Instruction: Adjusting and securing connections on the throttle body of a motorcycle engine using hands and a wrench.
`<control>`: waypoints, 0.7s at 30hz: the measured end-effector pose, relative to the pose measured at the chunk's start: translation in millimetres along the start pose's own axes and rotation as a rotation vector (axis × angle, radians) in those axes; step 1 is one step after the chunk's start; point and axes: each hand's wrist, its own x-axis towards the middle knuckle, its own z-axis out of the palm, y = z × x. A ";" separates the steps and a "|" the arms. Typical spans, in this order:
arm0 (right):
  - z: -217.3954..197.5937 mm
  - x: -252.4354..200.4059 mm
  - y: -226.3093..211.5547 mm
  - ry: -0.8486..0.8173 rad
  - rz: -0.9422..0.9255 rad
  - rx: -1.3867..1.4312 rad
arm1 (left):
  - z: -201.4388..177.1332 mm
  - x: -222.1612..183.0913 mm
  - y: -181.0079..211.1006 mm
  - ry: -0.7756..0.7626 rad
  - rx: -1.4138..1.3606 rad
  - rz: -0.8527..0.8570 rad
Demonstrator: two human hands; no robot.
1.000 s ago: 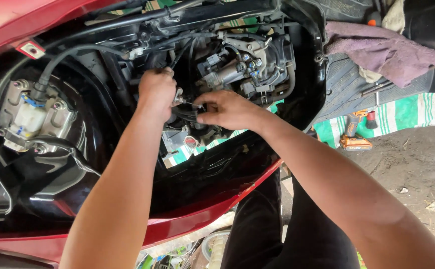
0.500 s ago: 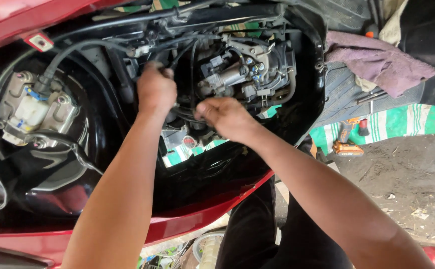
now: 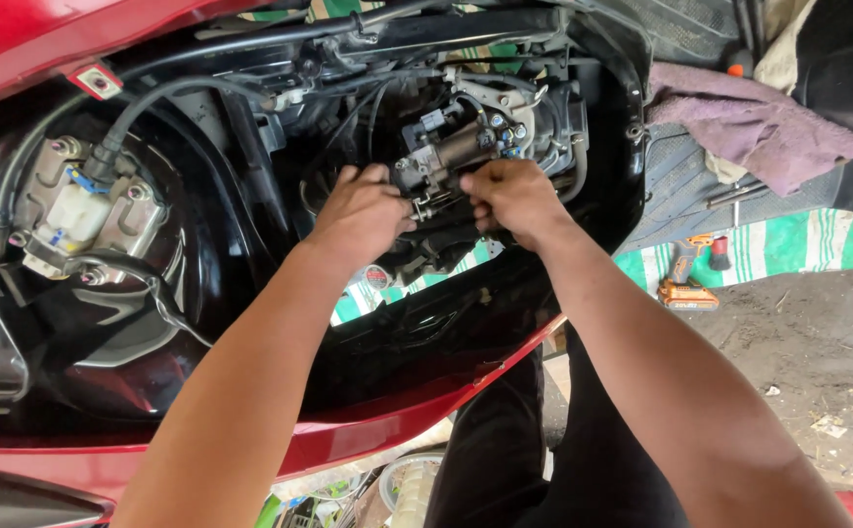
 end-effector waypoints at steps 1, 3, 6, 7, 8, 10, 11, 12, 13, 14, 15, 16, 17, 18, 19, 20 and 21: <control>-0.7 1.1 -3.5 0.000 -0.003 0.000 | -7.9 1.8 -4.0 0.002 0.003 0.000; -2.3 0.3 -4.6 -0.054 -0.003 -0.479 | -19.4 2.7 -8.5 0.124 -0.025 0.122; 7.2 18.6 4.7 -0.002 -0.051 -0.755 | -37.8 11.7 12.8 0.039 -0.017 0.021; 10.2 27.1 12.0 -0.005 -0.048 -0.756 | -38.7 16.9 16.1 0.037 -0.020 0.019; 13.2 36.3 18.8 -0.006 -0.132 -0.843 | -39.9 23.2 18.5 0.077 -0.006 0.020; 15.8 53.3 31.1 -0.007 -0.212 -0.929 | -36.9 41.0 20.3 0.114 0.006 0.022; 15.7 60.9 36.8 0.004 -0.191 -0.924 | -32.5 52.3 19.8 0.095 0.021 0.024; 17.3 67.2 44.0 0.009 -0.170 -0.920 | -27.4 60.6 19.8 0.073 0.035 0.022; 17.8 49.8 31.4 0.003 -0.164 -0.920 | -60.9 67.9 34.1 0.067 0.030 0.020; 16.4 34.6 16.2 -0.030 -0.097 -0.778 | -95.4 78.7 47.2 -0.175 -0.051 0.002; 14.9 19.5 0.8 -0.063 -0.031 -0.635 | -130.1 89.7 60.2 -0.416 -0.133 -0.015; 14.9 19.9 2.0 -0.063 -0.028 -0.637 | -123.2 98.9 58.8 -0.417 -0.137 -0.014; 14.8 20.4 3.5 -0.063 -0.001 -0.636 | -116.2 108.3 57.7 -0.416 -0.083 0.015; 15.5 20.1 6.2 -0.065 0.029 -0.635 | -108.5 116.2 56.9 -0.417 -0.030 0.044; 18.7 9.4 -6.3 -0.067 0.034 -0.636 | -102.9 121.1 55.9 -0.421 -0.035 0.044; 22.1 -1.4 -19.3 -0.096 0.166 -0.580 | -98.0 125.9 55.0 -0.431 -0.037 0.030; 25.0 -12.3 -33.0 -0.125 0.297 -0.523 | -93.7 130.9 54.3 -0.442 -0.040 0.015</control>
